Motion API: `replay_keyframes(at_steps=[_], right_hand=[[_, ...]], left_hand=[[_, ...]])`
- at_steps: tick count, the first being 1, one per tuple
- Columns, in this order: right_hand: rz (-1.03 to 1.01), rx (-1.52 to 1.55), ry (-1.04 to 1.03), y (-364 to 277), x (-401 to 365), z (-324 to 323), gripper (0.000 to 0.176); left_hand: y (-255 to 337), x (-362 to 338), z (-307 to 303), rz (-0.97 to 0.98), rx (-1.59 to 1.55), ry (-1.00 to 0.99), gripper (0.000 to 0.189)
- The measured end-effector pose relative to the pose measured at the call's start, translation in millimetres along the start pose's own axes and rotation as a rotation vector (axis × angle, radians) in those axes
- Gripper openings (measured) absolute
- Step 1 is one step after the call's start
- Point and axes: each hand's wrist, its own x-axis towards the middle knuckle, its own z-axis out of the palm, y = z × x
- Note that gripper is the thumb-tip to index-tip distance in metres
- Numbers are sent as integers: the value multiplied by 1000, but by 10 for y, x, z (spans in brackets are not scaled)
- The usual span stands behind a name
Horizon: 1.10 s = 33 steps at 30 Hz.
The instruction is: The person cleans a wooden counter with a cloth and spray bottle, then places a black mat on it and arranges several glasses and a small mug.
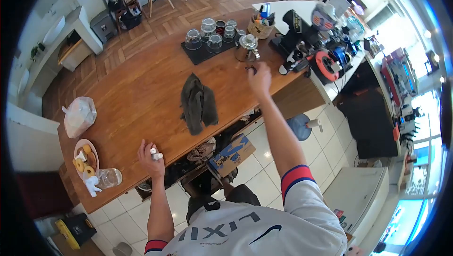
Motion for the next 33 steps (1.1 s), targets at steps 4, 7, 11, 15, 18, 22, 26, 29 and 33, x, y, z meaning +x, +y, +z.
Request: replay_keyframes(at_steps=[4,7,11,15,18,22,26,29,33], right_hand=[[103,-47,-26,308,598,176,48],[48,-43,-182,466,873,271,46],[86,72,-353,776,1014,534,35],[76,213,-427,532,994,361,28],[130,324,-472,535,912,402,23],[112,366,-419,419,769,232,18],[58,388,-416,110,598,-177,18],[-27,412,-449,-310,326,-520,18],[-114,442,-476,-832,-273,-487,16]], left_hand=[[-31,-11,54,-78,74,1,15],[12,1,52,-90,110,-9,16],[11,5,65,-69,155,6,16],[53,33,59,-88,122,11,16],[77,35,35,-97,122,4,16],[57,44,45,-88,141,-3,15],[39,25,4,-75,122,-1,15],[34,12,12,-82,77,29,16],[2,-11,-15,-56,65,31,19]])
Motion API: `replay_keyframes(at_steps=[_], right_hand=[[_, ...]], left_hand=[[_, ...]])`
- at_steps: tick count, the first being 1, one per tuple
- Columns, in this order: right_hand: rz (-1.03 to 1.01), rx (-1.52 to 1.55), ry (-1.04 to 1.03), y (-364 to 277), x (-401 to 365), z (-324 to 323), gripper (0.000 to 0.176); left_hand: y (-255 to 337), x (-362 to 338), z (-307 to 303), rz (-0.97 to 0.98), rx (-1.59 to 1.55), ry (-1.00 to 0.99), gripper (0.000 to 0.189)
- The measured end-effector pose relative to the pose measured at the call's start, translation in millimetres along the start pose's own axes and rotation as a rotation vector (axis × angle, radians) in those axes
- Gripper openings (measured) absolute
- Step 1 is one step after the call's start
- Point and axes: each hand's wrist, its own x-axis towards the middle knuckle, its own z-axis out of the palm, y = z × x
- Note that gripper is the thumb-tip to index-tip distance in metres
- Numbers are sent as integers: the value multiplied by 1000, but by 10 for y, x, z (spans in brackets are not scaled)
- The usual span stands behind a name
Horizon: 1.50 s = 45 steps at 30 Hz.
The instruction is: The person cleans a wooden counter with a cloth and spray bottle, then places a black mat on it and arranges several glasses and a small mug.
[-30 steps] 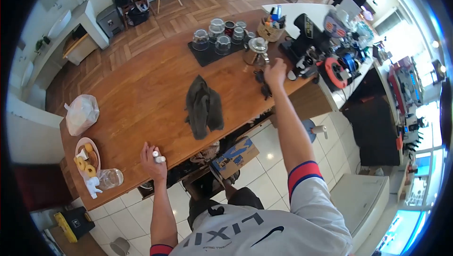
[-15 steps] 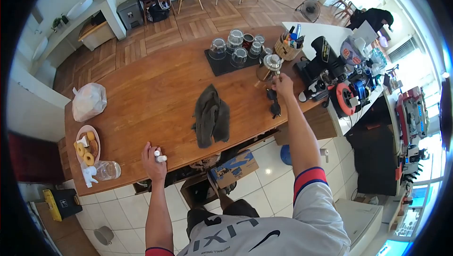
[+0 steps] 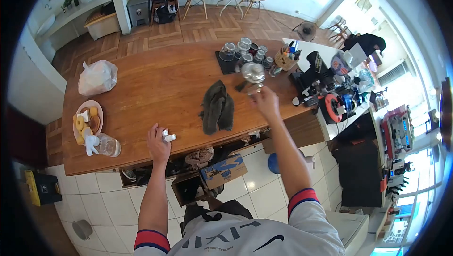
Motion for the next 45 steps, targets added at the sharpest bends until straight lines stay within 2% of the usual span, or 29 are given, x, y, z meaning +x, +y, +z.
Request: replay_keyframes(at_steps=[1,3,6,8,10,14,18,20,24,26,29,32,34,35,36,39,41,45], right_hand=[[61,116,-26,-324,-180,171,14],[159,278,-70,-585,-458,606,14],[-47,215,-50,-534,-788,1462,18],[-43,199,-91,-807,-1023,1724,20],[-132,60,-57,-983,-1180,1956,16],[-79,72,-35,-1148,-1356,2239,19],[8,83,-74,-1232,-1342,2242,22],[56,89,-130,-1234,-1337,2255,23],[40,168,-141,-1142,-1311,2335,23],[-37,171,-101,-1042,-1270,2379,24],[-81,174,-173,-957,-1190,1954,27],[15,256,-36,-568,-867,1165,34],[73,65,187,92,-396,828,29],[138,75,242,441,-128,642,32],[111,21,324,811,136,473,31],[161,-60,458,1436,821,-2,40],[285,-122,417,1604,1160,-194,54],[332,-240,410,1887,1654,-200,68]], left_hand=[[2,3,-17,5,4,-8,18],[-7,-11,-43,18,-1,-15,17],[-40,-14,-26,1,-71,25,17],[-84,-35,-22,-31,-109,18,21],[-120,-51,-11,-12,-91,36,26],[-124,-66,-17,14,-86,54,31],[-118,-67,36,37,-37,53,33],[-106,-59,9,-41,-51,16,33],[-126,-65,48,-19,-24,10,33],[-149,-73,80,-41,16,13,30],[-72,-59,61,-80,-33,30,27],[11,-63,43,-53,100,7,25],[-6,-87,92,-79,178,-1,28],[-46,-104,111,-90,170,-7,29],[-61,-91,138,-96,161,-20,31],[-25,-50,137,-125,207,-32,35],[-69,-43,173,-136,219,-29,36],[-85,-64,172,-119,220,-11,41]])
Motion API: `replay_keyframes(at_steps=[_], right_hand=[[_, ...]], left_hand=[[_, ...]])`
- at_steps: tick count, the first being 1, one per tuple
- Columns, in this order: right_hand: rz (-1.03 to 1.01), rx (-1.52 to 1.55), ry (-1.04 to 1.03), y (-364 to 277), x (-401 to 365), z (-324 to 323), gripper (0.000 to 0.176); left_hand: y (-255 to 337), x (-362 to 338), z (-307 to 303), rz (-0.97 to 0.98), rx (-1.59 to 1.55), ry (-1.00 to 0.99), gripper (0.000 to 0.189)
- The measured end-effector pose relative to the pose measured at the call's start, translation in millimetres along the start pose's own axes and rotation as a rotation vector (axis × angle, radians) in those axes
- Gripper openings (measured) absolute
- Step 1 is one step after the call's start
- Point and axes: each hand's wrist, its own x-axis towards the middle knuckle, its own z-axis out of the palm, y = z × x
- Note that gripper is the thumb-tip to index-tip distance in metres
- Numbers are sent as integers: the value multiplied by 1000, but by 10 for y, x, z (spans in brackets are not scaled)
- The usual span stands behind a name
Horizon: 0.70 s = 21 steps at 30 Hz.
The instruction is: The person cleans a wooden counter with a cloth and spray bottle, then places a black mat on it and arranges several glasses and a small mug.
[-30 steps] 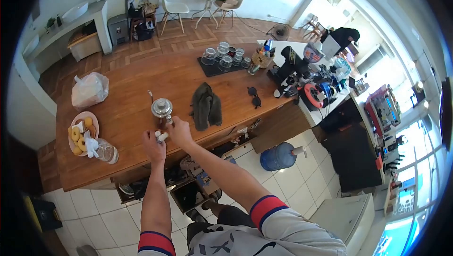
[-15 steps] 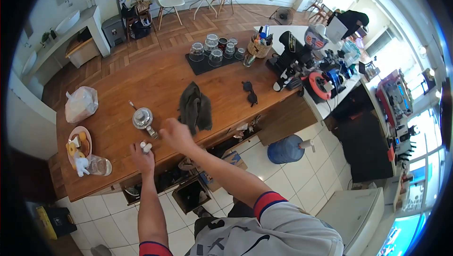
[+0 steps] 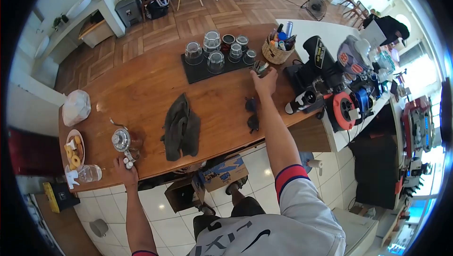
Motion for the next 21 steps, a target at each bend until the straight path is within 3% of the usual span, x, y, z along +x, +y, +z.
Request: replay_keyframes(at_steps=[5,9,12,18,21], right_hand=[[21,15,-156,31,168,73,66],[-158,231,-151,61,62,10,57],[-296,363,-212,-98,-258,-251,51],[-315,530,-393,-337,-1075,-839,49],[-322,422,-462,-375,-1452,-1184,49]], left_hand=[[-132,-22,28,-86,-35,-71,42],[-124,-30,29,-82,-35,-68,42],[-77,-17,26,-91,-22,-47,39],[-146,-23,61,-99,24,-51,34],[-104,-20,31,-78,19,-50,31]])
